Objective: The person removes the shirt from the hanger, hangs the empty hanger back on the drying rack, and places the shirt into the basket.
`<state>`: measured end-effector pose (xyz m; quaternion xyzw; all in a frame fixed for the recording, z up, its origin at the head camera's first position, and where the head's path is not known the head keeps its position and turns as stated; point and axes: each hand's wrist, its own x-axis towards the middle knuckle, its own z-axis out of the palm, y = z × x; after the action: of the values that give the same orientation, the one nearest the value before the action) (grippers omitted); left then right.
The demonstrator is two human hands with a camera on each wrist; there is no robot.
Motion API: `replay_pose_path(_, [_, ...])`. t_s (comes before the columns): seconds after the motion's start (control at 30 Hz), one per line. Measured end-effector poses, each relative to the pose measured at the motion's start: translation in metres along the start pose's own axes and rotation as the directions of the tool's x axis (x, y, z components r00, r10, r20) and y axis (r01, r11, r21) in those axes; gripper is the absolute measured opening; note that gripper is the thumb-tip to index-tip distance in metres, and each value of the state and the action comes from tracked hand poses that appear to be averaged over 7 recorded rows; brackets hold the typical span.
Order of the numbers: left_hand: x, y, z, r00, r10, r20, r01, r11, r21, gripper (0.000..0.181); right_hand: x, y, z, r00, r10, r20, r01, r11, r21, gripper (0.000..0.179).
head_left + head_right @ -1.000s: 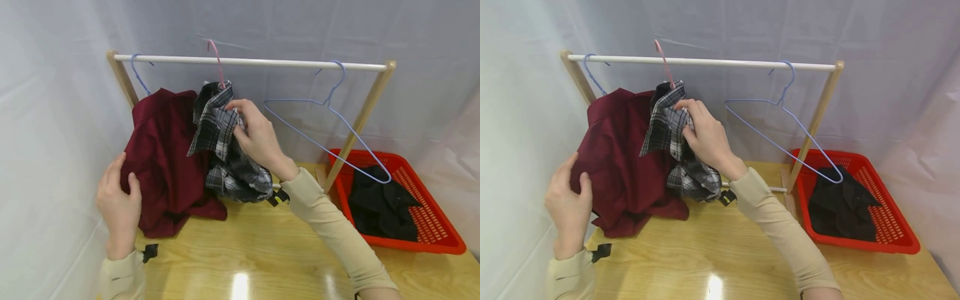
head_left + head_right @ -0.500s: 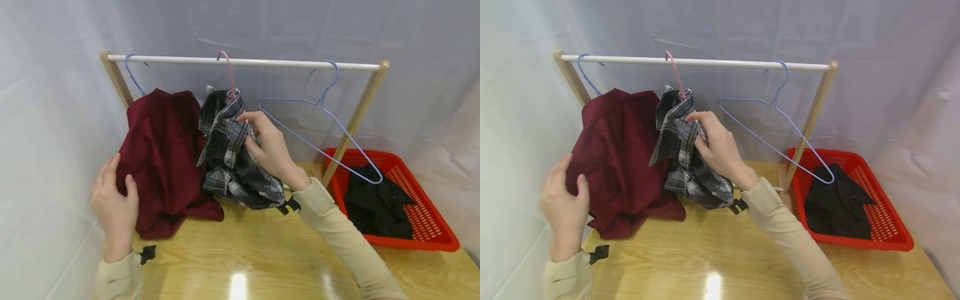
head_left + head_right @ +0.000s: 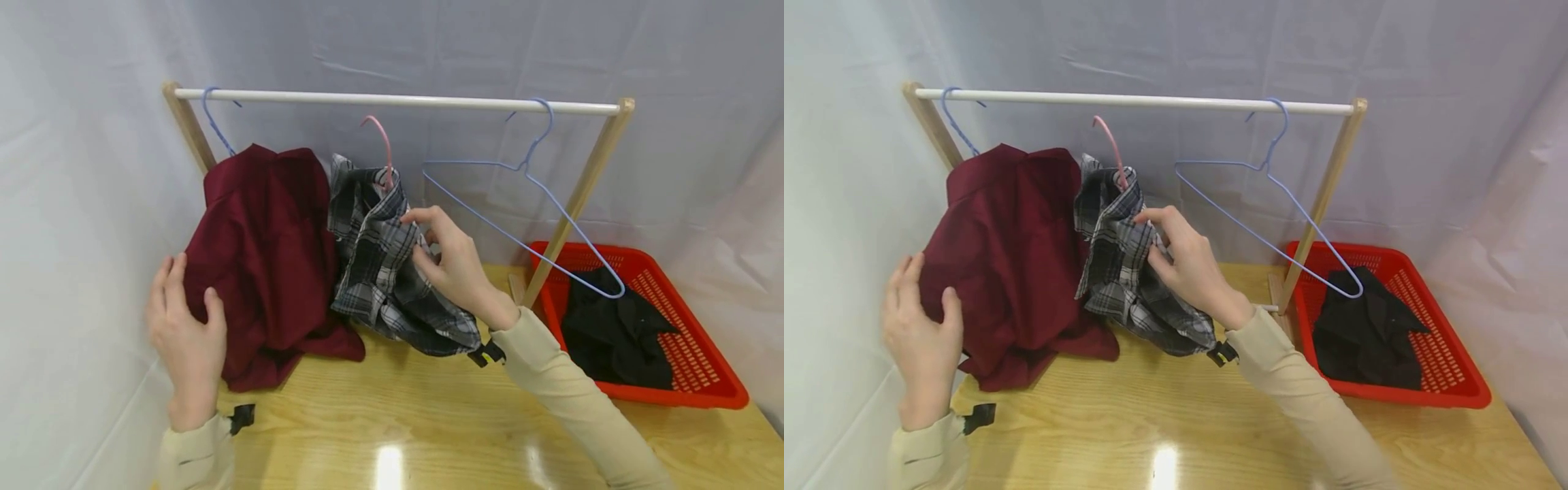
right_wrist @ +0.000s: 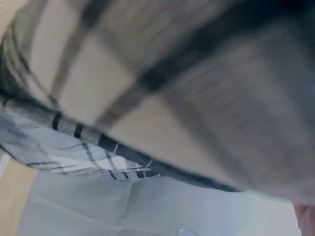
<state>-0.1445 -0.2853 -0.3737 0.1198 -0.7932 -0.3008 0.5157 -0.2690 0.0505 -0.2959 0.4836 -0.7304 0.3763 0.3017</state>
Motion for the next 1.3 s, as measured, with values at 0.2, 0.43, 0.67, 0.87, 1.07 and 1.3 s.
replay_pose_path(0.2, [0.0, -0.001, 0.001, 0.999, -0.01, -0.038, 0.011, 1.0, 0.001, 0.057, -0.015, 0.004, -0.005, 0.999, -0.015, 0.043, 0.017, 0.999, -0.042, 0.043])
replay_pose_path(0.43, [0.0, 0.008, 0.006, 0.99, 0.026, -0.139, -0.033, 0.998, -0.044, 0.045, -0.027, 0.006, -0.009, 0.998, -0.018, 0.064, 0.022, 0.998, -0.056, 0.041])
replay_pose_path(0.67, [-0.003, 0.027, 0.02, 0.975, 0.148, -0.167, -0.156, 0.987, -0.037, 0.031, -0.038, 0.013, -0.017, 0.995, -0.005, 0.099, 0.013, 0.996, -0.083, 0.044])
replay_pose_path(0.87, [-0.007, 0.034, 0.03, 0.971, 0.185, -0.154, -0.192, 0.981, -0.029, 0.024, -0.049, 0.02, -0.026, 0.991, 0.03, 0.128, -0.015, 0.993, -0.113, 0.046])
replay_pose_path(1.07, [-0.014, 0.04, 0.048, 0.969, 0.232, -0.084, -0.24, 0.965, -0.107, 0.024, -0.058, 0.022, -0.033, 0.99, 0.066, 0.122, -0.043, 0.982, -0.185, 0.051])
replay_pose_path(1.3, [-0.02, 0.054, 0.075, 0.951, 0.305, 0.049, -0.289, 0.935, -0.205, 0.032, -0.063, 0.025, -0.033, 0.993, 0.08, 0.088, -0.057, 0.97, -0.234, 0.064])
